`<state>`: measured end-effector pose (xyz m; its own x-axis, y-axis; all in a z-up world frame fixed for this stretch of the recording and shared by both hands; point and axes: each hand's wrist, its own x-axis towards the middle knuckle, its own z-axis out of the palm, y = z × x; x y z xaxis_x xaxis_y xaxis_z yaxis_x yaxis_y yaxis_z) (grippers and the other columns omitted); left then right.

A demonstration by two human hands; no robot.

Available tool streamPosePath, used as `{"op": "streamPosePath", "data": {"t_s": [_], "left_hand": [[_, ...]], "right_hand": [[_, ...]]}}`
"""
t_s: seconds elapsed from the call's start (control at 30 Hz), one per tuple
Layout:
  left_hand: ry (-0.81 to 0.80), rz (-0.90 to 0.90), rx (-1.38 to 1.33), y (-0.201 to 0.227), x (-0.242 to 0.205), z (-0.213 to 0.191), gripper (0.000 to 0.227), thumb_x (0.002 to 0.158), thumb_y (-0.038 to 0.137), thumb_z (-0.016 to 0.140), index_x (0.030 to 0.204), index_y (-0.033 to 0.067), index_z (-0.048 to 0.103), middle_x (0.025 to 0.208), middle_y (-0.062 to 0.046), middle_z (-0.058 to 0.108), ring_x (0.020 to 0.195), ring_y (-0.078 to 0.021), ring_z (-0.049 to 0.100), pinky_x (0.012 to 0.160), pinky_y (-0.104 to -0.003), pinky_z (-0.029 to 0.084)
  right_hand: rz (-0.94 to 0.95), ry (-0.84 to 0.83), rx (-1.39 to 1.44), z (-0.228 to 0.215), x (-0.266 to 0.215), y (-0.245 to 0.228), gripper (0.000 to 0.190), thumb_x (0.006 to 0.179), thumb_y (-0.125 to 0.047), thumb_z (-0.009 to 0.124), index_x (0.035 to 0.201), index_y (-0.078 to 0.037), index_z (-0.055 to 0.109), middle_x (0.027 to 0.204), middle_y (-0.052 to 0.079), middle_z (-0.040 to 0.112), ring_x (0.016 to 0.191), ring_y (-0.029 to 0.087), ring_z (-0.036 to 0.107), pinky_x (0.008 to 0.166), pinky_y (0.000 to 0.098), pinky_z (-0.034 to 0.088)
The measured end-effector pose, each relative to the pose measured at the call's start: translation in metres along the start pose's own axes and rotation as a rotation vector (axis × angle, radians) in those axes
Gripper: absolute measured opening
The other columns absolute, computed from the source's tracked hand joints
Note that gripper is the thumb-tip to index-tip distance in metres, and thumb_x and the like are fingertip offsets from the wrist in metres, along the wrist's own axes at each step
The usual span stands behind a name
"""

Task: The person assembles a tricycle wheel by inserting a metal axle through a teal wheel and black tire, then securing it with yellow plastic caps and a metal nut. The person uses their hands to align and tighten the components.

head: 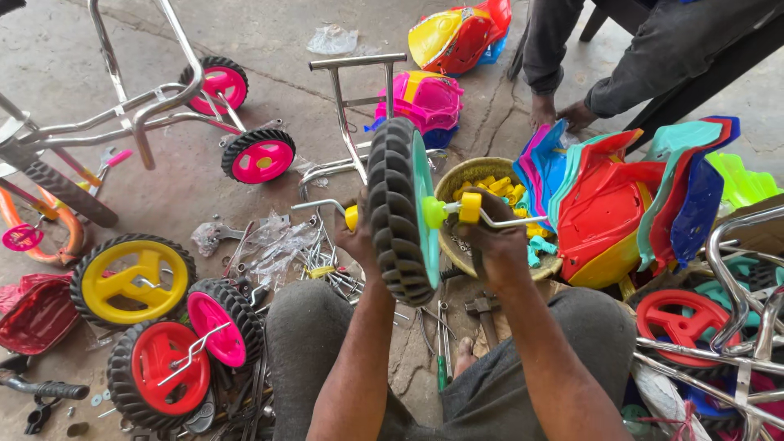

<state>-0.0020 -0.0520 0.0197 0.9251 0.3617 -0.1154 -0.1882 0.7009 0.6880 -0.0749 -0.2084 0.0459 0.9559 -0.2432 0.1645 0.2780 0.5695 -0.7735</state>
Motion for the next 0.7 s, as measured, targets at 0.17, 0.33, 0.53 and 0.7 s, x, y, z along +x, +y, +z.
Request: {"op": "streamPosePath", "data": {"t_s": [0.17,0.33,0.53,0.7], "left_hand": [[-0.102,0.121,-0.003,0.004,0.008,-0.004,0.006,0.098,0.009,0.065,0.093,0.0074,0.065,0.079,0.002,0.065,0.063,-0.0088,0.062,0.055,-0.023,0.051],[-0.112,0.017,-0.084,-0.001,0.021,-0.030,0.021,0.103,0.017,0.057,0.085,0.0098,0.065,0.075,0.003,0.061,0.058,-0.0092,0.059,0.051,-0.026,0.049],[-0.145,-0.022,0.056,0.007,0.041,-0.024,0.027,0.104,0.025,0.056,0.089,0.0060,0.068,0.075,0.001,0.065,0.060,-0.0101,0.062,0.053,-0.026,0.052],[-0.154,0.144,0.072,-0.001,0.069,-0.024,0.011,0.100,0.011,0.071,0.098,0.0012,0.067,0.085,-0.003,0.070,0.069,-0.0091,0.064,0.061,-0.025,0.052]], "right_hand": [[0.169,-0.137,0.222,0.001,0.011,-0.025,0.062,0.081,0.008,0.077,0.139,0.002,0.058,0.123,0.014,0.069,0.115,0.025,0.068,0.104,0.0375,0.054],[0.225,-0.180,-0.087,0.013,0.006,-0.035,0.066,0.079,0.010,0.075,0.141,-0.002,0.056,0.124,0.009,0.067,0.116,0.021,0.065,0.103,0.0370,0.053],[0.151,-0.114,-0.012,0.013,0.015,-0.011,0.063,0.077,0.015,0.069,0.137,-0.004,0.060,0.119,0.009,0.066,0.108,0.023,0.065,0.094,0.0365,0.054],[-0.140,-0.061,0.213,-0.009,0.028,0.002,0.040,0.084,0.015,0.068,0.117,-0.008,0.063,0.124,0.012,0.067,0.116,0.028,0.066,0.104,0.0422,0.056]]}}
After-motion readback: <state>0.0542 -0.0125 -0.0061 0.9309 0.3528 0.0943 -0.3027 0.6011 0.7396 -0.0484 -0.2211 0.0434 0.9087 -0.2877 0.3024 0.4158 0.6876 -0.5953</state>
